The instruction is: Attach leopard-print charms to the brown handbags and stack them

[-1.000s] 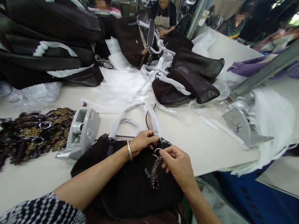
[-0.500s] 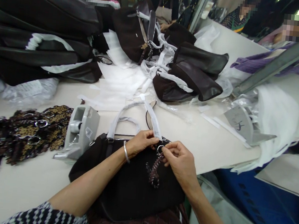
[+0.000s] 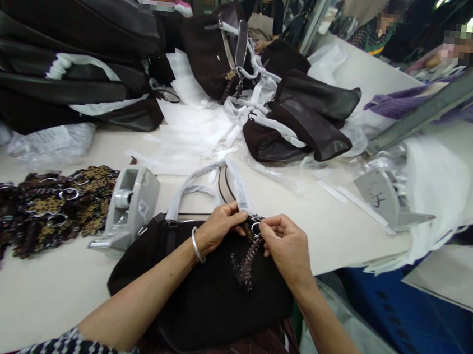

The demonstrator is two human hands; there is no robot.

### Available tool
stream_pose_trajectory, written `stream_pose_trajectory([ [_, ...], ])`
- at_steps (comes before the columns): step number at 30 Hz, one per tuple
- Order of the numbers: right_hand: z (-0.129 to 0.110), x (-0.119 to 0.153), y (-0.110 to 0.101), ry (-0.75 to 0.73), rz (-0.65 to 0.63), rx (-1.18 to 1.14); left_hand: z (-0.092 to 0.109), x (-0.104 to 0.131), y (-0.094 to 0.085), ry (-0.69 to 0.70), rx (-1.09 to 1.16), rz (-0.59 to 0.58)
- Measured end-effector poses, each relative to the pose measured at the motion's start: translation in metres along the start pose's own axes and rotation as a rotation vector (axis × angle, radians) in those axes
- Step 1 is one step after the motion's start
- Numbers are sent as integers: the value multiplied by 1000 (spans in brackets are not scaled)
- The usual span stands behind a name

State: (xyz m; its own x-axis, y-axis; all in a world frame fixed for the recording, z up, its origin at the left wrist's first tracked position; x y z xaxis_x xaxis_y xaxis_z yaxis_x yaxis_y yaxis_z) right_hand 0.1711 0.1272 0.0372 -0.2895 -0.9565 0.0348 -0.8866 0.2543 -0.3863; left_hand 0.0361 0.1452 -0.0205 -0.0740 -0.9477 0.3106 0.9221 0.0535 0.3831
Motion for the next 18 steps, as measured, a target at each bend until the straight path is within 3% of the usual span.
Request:
stream_pose_trajectory([
  [6,-4,-4,2,-15,0,18,2,-2,0,23,21,-19],
  [18,2,-12,22,37,-195,54,7,2,1,66,-110,-115],
])
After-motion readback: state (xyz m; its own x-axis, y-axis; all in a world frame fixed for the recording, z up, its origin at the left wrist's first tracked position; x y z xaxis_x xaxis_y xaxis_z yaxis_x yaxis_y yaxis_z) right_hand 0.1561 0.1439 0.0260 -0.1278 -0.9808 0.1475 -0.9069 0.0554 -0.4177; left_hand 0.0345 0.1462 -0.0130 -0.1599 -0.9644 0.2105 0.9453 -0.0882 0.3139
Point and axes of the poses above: each hand's wrist, its own x-axis away from the middle knuckle, its own y-axis out of the palm, z = x × y, the point moved 10 cm from there along -x, towards the middle knuckle, and after that the axes turned 15 degrees about z, right-handed, at the moved point
